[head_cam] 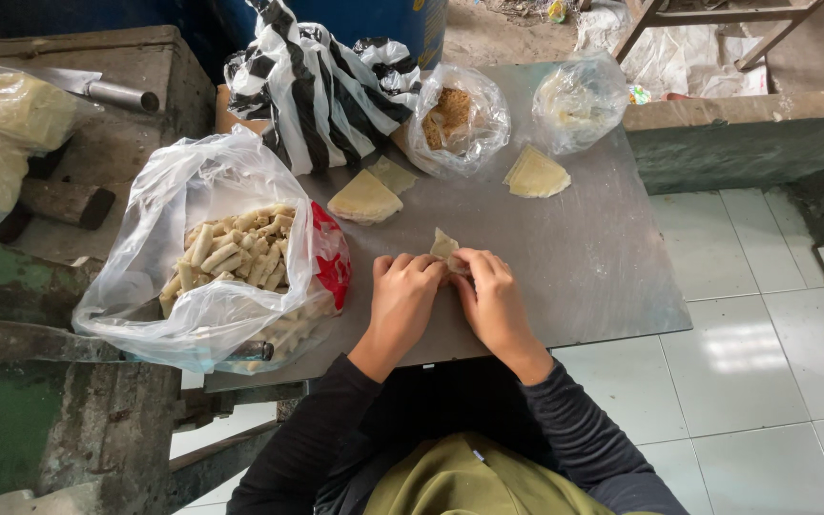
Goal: The person sits at a metal table and wraps food rolls. They take triangular dough wrappers, spoon brown filling from a plastic bag onto each wrapper, fold and roll the wrapper around the filling by hand, and place the finished roll into a large plastic bag with other completed rolls.
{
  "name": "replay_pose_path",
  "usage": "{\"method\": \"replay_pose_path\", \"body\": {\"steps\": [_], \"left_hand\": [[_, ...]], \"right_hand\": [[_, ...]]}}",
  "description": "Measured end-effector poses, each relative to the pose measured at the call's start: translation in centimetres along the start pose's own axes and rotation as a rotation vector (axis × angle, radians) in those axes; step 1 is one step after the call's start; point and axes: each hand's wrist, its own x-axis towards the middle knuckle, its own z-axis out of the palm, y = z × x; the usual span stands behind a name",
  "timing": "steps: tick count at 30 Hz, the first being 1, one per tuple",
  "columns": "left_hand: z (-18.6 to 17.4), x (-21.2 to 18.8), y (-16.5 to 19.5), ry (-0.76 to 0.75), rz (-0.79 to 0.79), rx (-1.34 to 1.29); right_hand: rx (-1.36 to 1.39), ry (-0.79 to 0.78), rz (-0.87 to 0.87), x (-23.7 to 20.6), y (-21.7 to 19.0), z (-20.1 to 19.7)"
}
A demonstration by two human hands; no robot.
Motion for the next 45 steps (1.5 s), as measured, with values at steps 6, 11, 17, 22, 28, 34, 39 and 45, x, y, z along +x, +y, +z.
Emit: {"method": "replay_pose_path", "body": {"steps": [6,11,17,22,28,34,39,45], "left_hand": [[0.9,0.2,-0.3,0.055,-0.014,0.019],[1.2,2.0,-0.9,-0.139,-0.247,-0.076],[1.1,2.7,-2.6,-0.053,-0.123,-0.193],[1.3,1.6,-3.0,-0.072,0.059,-0.041],[2.1,2.2,-2.8,0.013,-0.267,-0.128],[1.7,1.9,-2.9,0.010,-0.128,-0.121],[2.2,2.1,-1.4,0.100,-0.284,-0.037],[3.8,3.1,-0.8,0.216,-0.433,-0.013]], "right_hand": [[-0.003,-0.089,-0.070,0.2,0.1,-0.3],[0.030,-0.342,0.165,4.4,3.2,-0.1],[0.037,-0.591,-0.013,7.0,5.8,-0.6],[-0.028,-0.397,-0.299,4.5,5.9,-1.5],[-0.089,-0.317,0.086,4.4,6.0,0.4],[-0.076,-0.403,-0.133,4.6,7.4,-0.7],[-0.147,-0.262,0.050,3.9,7.2,1.0],[-0.227,-0.094,0.139,4.0,6.9,3.7]]}}
